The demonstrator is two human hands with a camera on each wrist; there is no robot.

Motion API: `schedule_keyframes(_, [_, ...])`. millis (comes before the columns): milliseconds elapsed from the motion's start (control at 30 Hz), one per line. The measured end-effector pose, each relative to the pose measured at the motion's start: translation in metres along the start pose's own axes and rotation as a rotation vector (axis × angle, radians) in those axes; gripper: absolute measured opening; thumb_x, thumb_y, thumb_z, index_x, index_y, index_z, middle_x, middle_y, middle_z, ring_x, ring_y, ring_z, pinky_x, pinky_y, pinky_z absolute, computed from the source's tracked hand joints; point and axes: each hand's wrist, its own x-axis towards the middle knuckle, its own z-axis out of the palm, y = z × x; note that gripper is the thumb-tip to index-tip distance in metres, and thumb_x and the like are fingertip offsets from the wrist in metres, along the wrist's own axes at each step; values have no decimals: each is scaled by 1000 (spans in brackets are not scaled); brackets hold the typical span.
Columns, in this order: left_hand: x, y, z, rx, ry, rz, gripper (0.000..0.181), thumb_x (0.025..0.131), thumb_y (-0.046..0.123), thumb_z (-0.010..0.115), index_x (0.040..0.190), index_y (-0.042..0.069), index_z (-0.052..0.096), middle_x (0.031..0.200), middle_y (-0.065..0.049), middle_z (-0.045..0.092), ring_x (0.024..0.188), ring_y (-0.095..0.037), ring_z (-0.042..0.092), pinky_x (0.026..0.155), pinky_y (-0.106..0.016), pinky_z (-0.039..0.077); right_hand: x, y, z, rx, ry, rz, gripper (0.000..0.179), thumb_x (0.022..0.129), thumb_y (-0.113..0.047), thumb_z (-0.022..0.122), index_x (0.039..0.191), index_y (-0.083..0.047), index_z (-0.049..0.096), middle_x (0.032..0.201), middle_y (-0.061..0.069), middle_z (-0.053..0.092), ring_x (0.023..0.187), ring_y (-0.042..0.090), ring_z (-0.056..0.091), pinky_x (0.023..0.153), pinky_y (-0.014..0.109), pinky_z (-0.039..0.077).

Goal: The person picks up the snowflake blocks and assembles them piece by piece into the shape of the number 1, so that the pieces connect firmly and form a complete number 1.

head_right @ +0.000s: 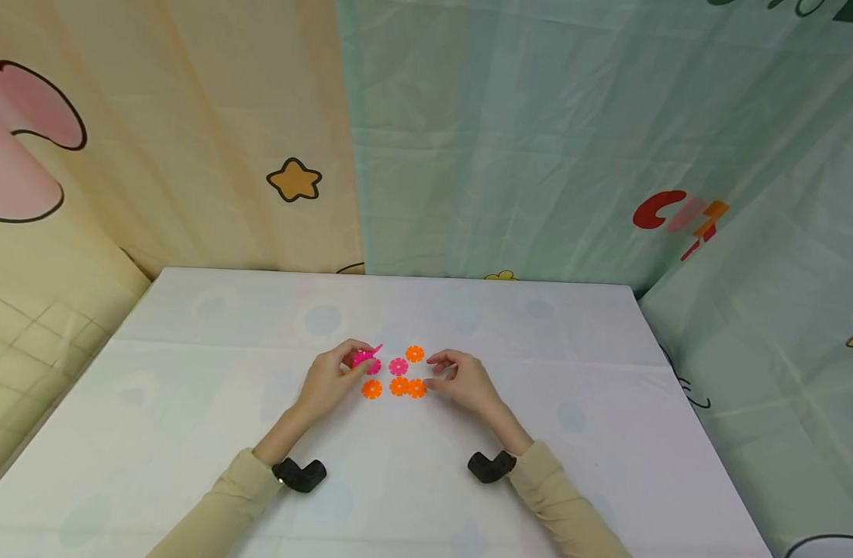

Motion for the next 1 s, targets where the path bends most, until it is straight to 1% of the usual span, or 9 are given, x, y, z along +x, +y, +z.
schedule_keyframes(133, [-1, 0, 0, -5, -1, -12, 21, 88, 21, 70, 107, 15, 68, 79, 1, 66, 65, -11, 54, 56, -20, 44, -3, 2, -2, -44, -31, -22, 36, 77, -19, 81, 108, -7, 68, 92, 7, 67, 61, 14, 47, 53, 21, 39])
schedule_keyframes(300, [-1, 0, 0, -3, 2, -8, 21, 88, 23, 70, 107, 14, 67, 78, 1, 65, 65, -11, 54, 56, -20, 45, -5, 3, -3, -49, -66, -21, 36, 76, -20, 81, 107, -7, 68, 90, 6, 66, 60, 13, 46, 55, 20, 40])
schedule_keyframes(500, [-1, 1, 2, 9, 8, -12, 21, 88, 24, 70, 106, 13, 69, 81, 1, 67, 67, -11, 55, 59, -20, 46, -2, 2, 3, -83, -68, -20, 35, 74, -20, 83, 105, -8, 70, 87, 3, 65, 56, 12, 46, 53, 20, 40])
schedule_keyframes(667, [-2, 3, 2, 13, -4, -29, 22, 87, 24, 71, 106, 12, 70, 84, 0, 68, 70, -11, 56, 60, -19, 47, 2, -2, 9, -120, -90, -2, 34, 75, -22, 83, 103, -8, 71, 86, 1, 65, 61, 12, 46, 56, 19, 38])
schedule_keyframes(800, [-2, 2, 4, 6, -7, -27, 21, 87, 23, 71, 105, 12, 71, 84, 0, 68, 69, -10, 55, 60, -18, 47, 4, -5, 11, -148, -100, 24, 30, 76, -21, 82, 101, -10, 73, 86, 0, 65, 67, 12, 47, 59, 19, 38])
schedule_keyframes(1000, [-2, 2, 6, -5, -4, -27, 21, 87, 24, 72, 104, 13, 71, 80, 1, 67, 68, -10, 55, 60, -18, 47, 4, -5, 11, -159, -100, 25, 26, 76, -20, 81, 99, -11, 73, 87, 0, 65, 67, 13, 47, 58, 20, 38])
